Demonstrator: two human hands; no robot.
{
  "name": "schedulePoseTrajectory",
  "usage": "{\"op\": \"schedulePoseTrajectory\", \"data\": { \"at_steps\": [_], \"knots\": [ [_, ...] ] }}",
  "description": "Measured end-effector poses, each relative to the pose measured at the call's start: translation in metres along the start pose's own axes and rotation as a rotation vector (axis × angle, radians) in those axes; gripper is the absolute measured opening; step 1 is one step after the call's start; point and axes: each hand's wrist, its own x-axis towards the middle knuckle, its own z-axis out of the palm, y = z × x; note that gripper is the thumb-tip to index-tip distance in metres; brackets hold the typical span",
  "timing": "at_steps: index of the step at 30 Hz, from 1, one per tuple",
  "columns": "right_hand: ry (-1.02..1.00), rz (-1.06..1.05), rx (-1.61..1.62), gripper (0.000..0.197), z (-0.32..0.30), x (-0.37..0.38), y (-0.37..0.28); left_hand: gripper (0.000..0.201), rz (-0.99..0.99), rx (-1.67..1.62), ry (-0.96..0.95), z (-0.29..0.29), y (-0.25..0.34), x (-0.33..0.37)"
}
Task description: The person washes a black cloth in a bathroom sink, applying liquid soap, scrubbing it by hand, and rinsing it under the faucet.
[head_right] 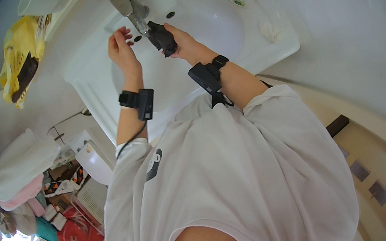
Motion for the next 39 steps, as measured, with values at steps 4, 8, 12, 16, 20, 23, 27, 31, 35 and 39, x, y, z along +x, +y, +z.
{"op": "schedulePoseTrajectory", "data": {
  "at_steps": [4,8,12,16,20,23,27,31,35,39],
  "knots": [
    [0.11,-0.037,0.04,0.03,0.005,0.013,0.012,0.031,-0.156,-0.156,-0.236,0.009,0.07,0.024],
    [0.229,0.032,0.114,0.028,0.018,0.02,0.019,0.031,-0.393,-0.126,-0.339,0.016,0.073,0.046],
    [0.152,-0.076,0.095,0.03,0.02,0.018,0.02,0.034,-0.298,-0.106,-0.356,0.015,0.069,0.056],
    [0.067,-0.056,0.125,0.038,0.001,0.028,0.018,0.032,-0.3,-0.163,-0.327,0.02,0.067,0.054],
    [0.098,-0.046,0.099,0.039,0.001,0.028,0.02,0.032,-0.284,-0.168,-0.286,0.021,0.068,0.052],
    [0.092,-0.038,0.103,0.039,0.005,0.023,0.021,0.033,-0.275,-0.168,-0.265,0.022,0.067,0.051],
    [0.1,-0.046,0.101,0.039,0.002,0.025,0.02,0.033,-0.286,-0.165,-0.266,0.023,0.071,0.05],
    [0.066,-0.043,0.107,0.036,0.001,0.025,0.019,0.035,-0.289,-0.172,-0.297,0.02,0.068,0.051],
    [0.116,-0.011,0.096,0.034,0.01,0.016,0.014,0.036,-0.222,-0.162,-0.11,0.004,0.021,0.048],
    [-0.007,0.052,0.043,0.04,0.046,0.003,0.016,0.04,-0.213,0.274,-0.137,-0.009,-0.083,0.015]
  ]
}}
